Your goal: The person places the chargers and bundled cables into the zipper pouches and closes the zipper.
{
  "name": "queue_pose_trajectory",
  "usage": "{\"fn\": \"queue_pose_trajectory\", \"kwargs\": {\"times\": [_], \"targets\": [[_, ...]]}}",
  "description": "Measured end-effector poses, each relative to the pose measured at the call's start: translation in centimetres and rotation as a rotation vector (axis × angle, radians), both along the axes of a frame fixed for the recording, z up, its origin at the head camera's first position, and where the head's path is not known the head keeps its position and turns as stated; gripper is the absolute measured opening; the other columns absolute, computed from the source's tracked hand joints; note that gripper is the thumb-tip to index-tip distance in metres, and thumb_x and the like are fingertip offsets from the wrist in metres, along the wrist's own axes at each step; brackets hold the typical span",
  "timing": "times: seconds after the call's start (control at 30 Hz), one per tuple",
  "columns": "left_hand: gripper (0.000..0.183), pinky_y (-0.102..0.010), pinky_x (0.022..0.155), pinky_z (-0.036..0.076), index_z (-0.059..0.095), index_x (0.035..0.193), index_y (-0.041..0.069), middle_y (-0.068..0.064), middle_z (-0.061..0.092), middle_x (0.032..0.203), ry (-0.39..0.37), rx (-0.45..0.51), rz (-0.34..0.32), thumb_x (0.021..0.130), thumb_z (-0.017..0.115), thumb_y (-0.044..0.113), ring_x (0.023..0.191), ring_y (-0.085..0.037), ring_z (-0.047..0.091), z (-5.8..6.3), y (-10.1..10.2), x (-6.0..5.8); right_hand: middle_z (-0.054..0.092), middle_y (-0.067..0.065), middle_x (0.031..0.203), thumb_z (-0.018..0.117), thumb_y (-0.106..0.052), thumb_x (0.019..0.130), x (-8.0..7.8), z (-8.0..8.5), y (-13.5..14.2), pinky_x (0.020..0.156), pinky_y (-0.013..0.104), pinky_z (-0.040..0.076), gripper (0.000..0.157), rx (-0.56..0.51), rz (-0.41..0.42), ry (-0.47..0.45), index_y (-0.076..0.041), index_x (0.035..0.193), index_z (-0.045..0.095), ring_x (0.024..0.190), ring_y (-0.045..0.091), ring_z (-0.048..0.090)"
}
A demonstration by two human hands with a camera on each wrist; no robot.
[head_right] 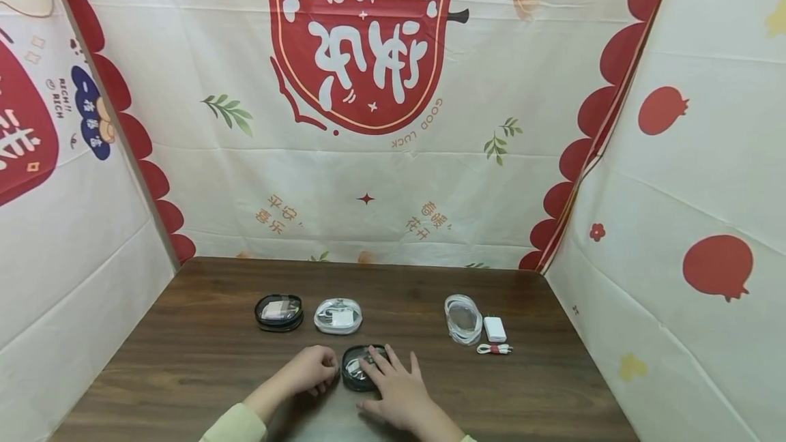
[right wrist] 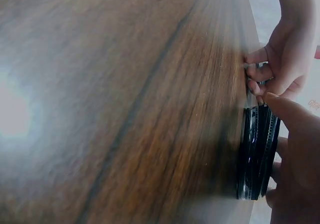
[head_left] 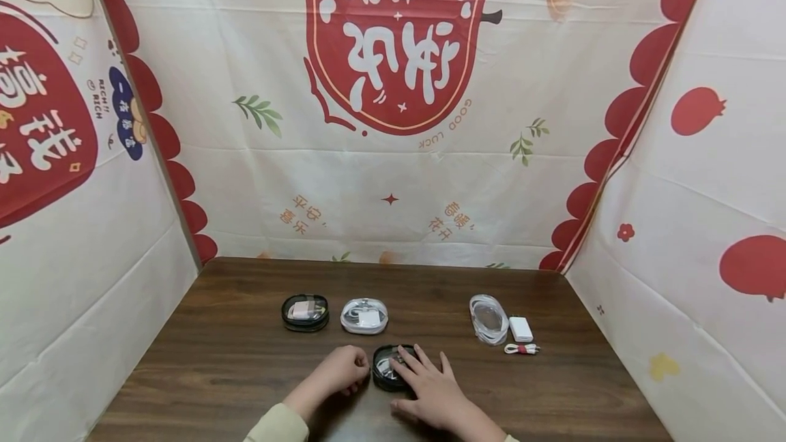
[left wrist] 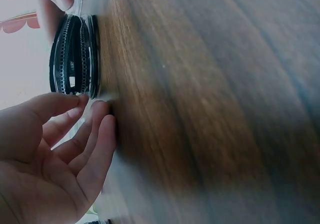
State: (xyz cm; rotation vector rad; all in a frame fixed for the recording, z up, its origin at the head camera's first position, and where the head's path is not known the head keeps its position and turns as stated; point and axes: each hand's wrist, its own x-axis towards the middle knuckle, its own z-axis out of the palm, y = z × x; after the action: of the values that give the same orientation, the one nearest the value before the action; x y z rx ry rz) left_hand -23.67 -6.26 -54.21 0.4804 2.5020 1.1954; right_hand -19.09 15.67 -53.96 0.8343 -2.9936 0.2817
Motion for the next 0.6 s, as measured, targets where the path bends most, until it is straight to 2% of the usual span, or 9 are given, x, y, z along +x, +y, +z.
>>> {"fn": "queue_pose_trajectory", "kwargs": {"times": [0.1,0.2,0.27,0.43,0.5,0.6], "targets": [[0.01,-0.031,0.039,0.047,0.057,0.07,0.01,-0.007,0.057,0.057,0.006,0.016,0.011,0.079,0.058,0.007,0.045,-0.019,0.055,-0.1,0.3,-0.4,0.033,0.001,0.142,0.047,-0.062,0.08,-0.4,-0.1,0.3,0.09,0.07,0.014,0.064,-0.011,0.027,0.057,-0.028,0.134,0.041,0.13,0.034,0.022],[0.011,-0.03,0.038,0.047,0.056,0.068,0.011,-0.006,0.056,0.055,0.007,0.021,0.028,0.077,0.059,0.006,0.045,-0.018,0.054,0.0,0.5,-0.7,0.032,0.0,0.142,0.049,-0.06,0.081,-1.1,-0.1,0.6,0.09,0.069,0.015,0.062,-0.03,0.084,0.085,-0.028,0.134,0.042,0.13,0.033,0.021],[0.012,-0.03,0.038,0.046,0.055,0.067,0.011,-0.006,0.056,0.054,0.019,0.022,0.035,0.076,0.06,0.005,0.044,-0.018,0.054,0.0,0.7,-0.9,0.028,-0.002,0.144,0.05,-0.057,0.082,-1.6,0.0,0.7,0.091,0.069,0.015,0.061,-0.045,0.134,0.064,-0.028,0.135,0.04,0.131,0.031,0.02],[0.016,-0.028,0.037,0.045,0.053,0.067,0.011,-0.003,0.055,0.054,0.054,0.01,0.022,0.078,0.062,0.004,0.044,-0.016,0.054,-0.1,0.8,-1.2,0.018,-0.008,0.147,0.048,-0.058,0.082,-2.5,-0.1,0.9,0.095,0.066,0.01,0.067,-0.017,0.208,-0.066,-0.031,0.14,0.027,0.133,0.027,0.015],[0.016,-0.028,0.037,0.046,0.053,0.067,0.009,-0.003,0.055,0.054,0.042,0.025,0.015,0.081,0.061,0.003,0.044,-0.015,0.054,-0.2,0.9,-1.1,0.016,-0.009,0.147,0.047,-0.06,0.082,-2.6,-0.2,1.0,0.096,0.066,0.008,0.07,0.004,0.214,-0.089,-0.031,0.141,0.024,0.134,0.026,0.014],[0.015,-0.03,0.039,0.048,0.053,0.069,0.004,-0.006,0.056,0.054,-0.025,0.086,-0.001,0.083,0.058,0.001,0.044,-0.016,0.055,-0.2,0.9,-1.0,0.015,-0.008,0.148,0.048,-0.061,0.081,-2.5,-0.3,1.0,0.095,0.067,0.009,0.071,0.019,0.212,-0.091,-0.032,0.141,0.024,0.134,0.027,0.013]]}}
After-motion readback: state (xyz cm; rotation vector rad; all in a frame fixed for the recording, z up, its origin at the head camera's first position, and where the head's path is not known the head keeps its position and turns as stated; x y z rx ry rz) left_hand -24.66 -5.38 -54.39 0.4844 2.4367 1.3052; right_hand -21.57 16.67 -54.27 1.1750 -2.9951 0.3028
